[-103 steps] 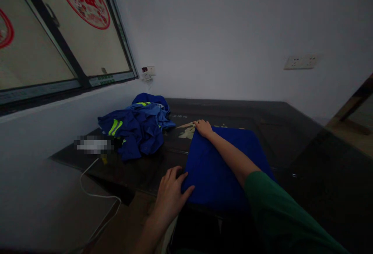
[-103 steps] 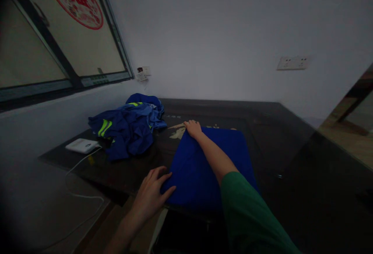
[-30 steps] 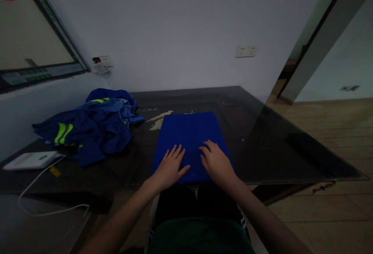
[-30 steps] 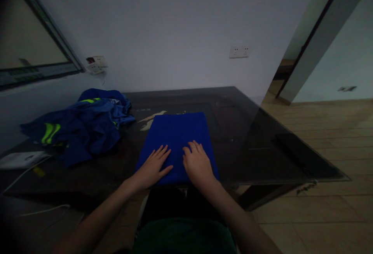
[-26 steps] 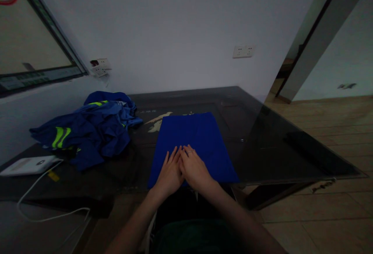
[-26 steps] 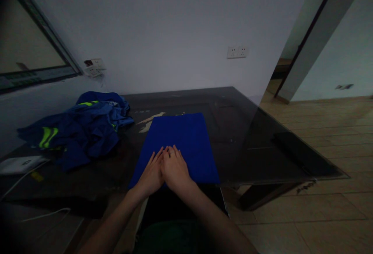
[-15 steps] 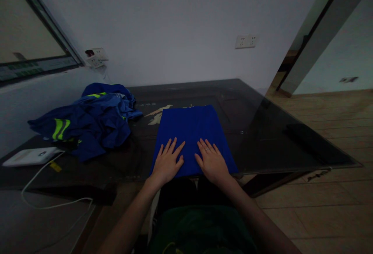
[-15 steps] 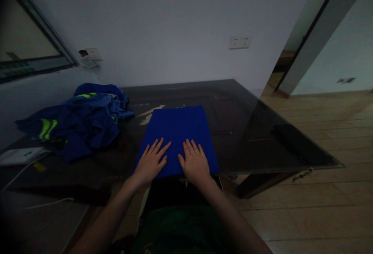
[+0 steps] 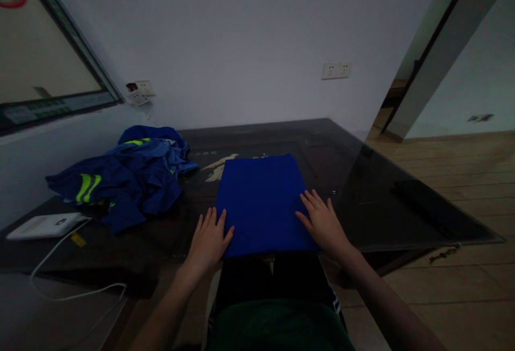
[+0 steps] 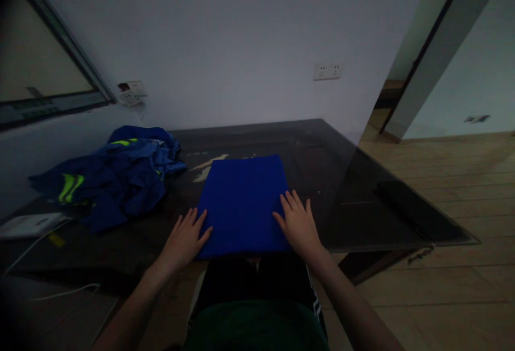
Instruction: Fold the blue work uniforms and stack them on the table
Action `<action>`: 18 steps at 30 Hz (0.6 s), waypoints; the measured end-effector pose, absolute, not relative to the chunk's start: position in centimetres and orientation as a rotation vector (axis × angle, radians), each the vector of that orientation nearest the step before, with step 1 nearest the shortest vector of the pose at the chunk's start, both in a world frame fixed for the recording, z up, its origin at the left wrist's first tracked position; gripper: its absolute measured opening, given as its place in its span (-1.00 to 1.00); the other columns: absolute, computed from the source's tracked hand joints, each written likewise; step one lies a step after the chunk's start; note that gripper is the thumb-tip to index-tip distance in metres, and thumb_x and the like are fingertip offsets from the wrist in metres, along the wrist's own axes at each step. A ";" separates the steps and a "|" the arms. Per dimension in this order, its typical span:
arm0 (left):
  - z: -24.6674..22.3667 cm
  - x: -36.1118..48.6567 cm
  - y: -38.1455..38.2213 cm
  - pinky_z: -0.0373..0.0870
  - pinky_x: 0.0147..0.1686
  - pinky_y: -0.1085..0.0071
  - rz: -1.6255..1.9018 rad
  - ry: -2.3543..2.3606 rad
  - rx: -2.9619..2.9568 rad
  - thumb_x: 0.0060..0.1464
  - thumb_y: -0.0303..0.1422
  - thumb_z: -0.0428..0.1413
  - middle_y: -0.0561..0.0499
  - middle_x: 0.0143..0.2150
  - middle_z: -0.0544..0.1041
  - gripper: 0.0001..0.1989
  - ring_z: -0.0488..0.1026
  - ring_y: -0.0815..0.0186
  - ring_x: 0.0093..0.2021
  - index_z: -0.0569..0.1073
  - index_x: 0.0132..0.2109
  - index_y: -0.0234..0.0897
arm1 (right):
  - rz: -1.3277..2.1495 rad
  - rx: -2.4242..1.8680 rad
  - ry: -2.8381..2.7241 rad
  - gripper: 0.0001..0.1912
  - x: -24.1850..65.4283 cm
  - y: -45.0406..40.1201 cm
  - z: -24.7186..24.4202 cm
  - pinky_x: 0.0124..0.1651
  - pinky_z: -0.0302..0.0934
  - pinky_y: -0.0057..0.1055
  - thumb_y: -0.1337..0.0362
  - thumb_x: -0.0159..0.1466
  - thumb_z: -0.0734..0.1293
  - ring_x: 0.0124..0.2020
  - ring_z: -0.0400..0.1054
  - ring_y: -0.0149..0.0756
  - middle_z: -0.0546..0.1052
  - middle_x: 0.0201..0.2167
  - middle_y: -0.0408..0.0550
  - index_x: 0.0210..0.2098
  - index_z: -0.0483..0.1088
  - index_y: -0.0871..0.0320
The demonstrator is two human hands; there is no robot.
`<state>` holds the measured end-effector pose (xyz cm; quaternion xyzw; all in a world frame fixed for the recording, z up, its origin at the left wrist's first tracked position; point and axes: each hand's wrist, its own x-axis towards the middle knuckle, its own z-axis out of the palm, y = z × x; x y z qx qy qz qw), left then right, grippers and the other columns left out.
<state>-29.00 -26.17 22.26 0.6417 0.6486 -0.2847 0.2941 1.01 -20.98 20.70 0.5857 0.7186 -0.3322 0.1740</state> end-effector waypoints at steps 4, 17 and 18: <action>19.7 -28.6 -21.6 -0.04 0.29 -0.03 -0.615 1.655 1.793 0.26 -0.17 -0.07 -0.30 0.38 0.07 -0.45 -0.07 -0.06 0.39 0.26 0.29 -0.35 | -1.103 1.558 2.122 -0.42 -0.8 -16.5 18.6 0.30 -0.09 0.09 0.13 0.38 0.10 0.39 -0.15 -0.02 0.06 0.36 0.16 0.32 0.11 0.25; 8.1 -28.8 -16.8 -0.09 0.29 0.03 -0.505 1.559 1.583 0.31 -0.06 -0.27 -0.12 0.43 -0.04 -0.44 -0.10 0.04 0.41 0.05 0.38 -0.06 | -1.198 1.304 2.089 -0.44 -2.4 -11.4 7.1 0.31 -0.27 0.17 0.00 0.42 0.01 0.40 -0.22 -0.08 -0.04 0.40 -0.03 0.36 -0.03 -0.06; 8.2 -29.0 -16.9 -0.10 0.30 0.03 -0.521 1.580 1.559 0.31 -0.05 -0.27 -0.13 0.43 -0.05 -0.43 -0.10 0.04 0.41 0.04 0.38 -0.06 | -1.177 1.347 2.038 -0.44 -1.9 -11.0 6.7 0.31 -0.29 0.20 0.00 0.42 0.00 0.41 -0.25 -0.07 -0.05 0.41 -0.03 0.36 -0.03 -0.05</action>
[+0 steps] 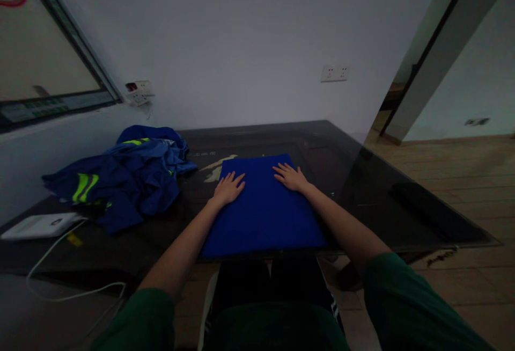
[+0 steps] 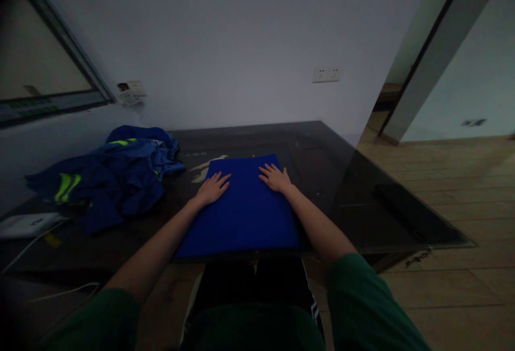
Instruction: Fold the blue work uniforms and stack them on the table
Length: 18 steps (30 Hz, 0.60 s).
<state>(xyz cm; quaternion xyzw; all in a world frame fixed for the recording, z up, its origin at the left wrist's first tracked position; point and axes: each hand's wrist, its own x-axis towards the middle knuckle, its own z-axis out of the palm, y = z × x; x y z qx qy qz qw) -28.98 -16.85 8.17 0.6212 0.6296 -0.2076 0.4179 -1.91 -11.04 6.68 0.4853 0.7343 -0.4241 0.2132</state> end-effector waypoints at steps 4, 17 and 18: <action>8.4 -28.9 -16.7 -0.14 0.30 0.01 -0.538 1.656 1.484 0.29 -0.02 -0.27 -0.18 0.43 -0.04 -0.39 -0.11 0.07 0.41 0.04 0.38 -0.13 | -1.097 1.511 1.862 -0.44 -1.0 -10.0 5.3 0.26 -0.32 0.31 0.02 0.43 -0.01 0.40 -0.27 0.04 -0.07 0.41 -0.01 0.36 -0.03 -0.01; 13.7 -37.8 -18.6 0.45 -0.10 0.30 -0.223 1.841 0.992 0.05 -0.10 0.08 -0.30 0.04 0.50 -0.27 0.51 0.06 -0.02 0.24 0.26 -0.48 | -1.560 1.858 1.540 -0.57 6.5 -11.5 12.0 -0.14 0.37 -0.28 0.24 0.29 0.25 -0.16 0.44 -0.20 0.50 -0.13 0.13 0.13 0.31 0.23; 14.7 -38.2 -19.0 0.48 -0.20 0.32 -0.145 1.774 0.853 0.01 -0.07 0.12 -0.25 -0.04 0.55 -0.22 0.55 0.10 -0.12 0.21 0.28 -0.45 | -1.751 1.844 1.414 -0.51 7.2 -12.5 13.6 -0.24 0.40 -0.32 0.22 0.29 0.25 -0.22 0.44 -0.24 0.50 -0.15 0.10 0.19 0.25 0.20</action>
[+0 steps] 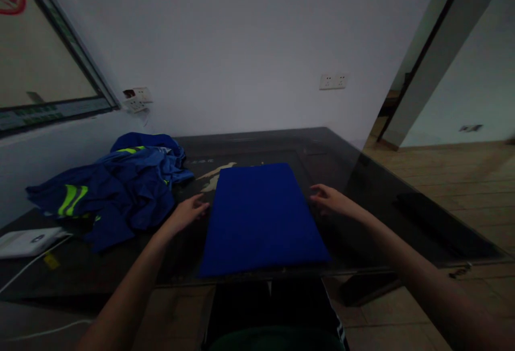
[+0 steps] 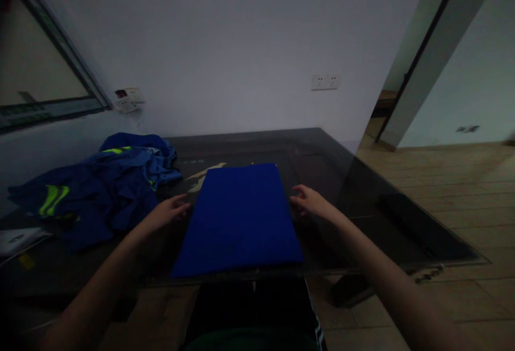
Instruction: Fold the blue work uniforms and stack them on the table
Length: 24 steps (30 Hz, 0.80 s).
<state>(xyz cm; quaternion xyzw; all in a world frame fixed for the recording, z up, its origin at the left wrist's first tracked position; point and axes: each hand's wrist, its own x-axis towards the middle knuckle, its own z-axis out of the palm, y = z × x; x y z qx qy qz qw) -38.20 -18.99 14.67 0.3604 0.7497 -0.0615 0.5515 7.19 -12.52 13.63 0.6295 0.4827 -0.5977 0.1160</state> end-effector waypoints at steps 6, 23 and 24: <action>18.2 -37.4 -21.2 0.54 -0.28 0.27 0.128 1.549 0.437 -0.33 -0.10 0.36 -0.18 -0.07 0.55 0.00 0.56 0.10 -0.18 0.21 0.26 -0.31 | -2.266 1.835 1.061 -0.32 6.1 -17.4 21.9 -0.26 0.39 -0.42 0.23 0.23 0.30 -0.13 0.44 -0.30 0.39 0.04 0.06 0.31 0.04 0.01; 8.1 -21.5 -11.0 0.45 -0.40 0.41 0.028 1.531 0.957 -0.08 -0.49 0.20 0.00 -0.35 0.56 -0.54 0.51 0.28 -0.44 0.50 0.04 -0.35 | -1.396 1.850 1.703 -0.30 14.0 -5.5 11.1 0.02 0.33 -0.28 0.63 0.07 0.17 -0.08 0.44 -0.25 0.45 0.12 -0.02 0.19 0.32 0.17; 7.1 -19.6 -10.1 0.45 -0.38 0.41 0.042 1.525 1.012 -0.06 -0.50 0.19 -0.03 -0.32 0.56 -0.57 0.52 0.28 -0.41 0.51 0.03 -0.36 | -1.297 1.832 1.758 -0.32 15.8 -4.7 10.5 0.10 0.27 -0.28 0.64 0.07 0.18 0.00 0.41 -0.22 0.44 0.13 0.00 0.17 0.35 0.19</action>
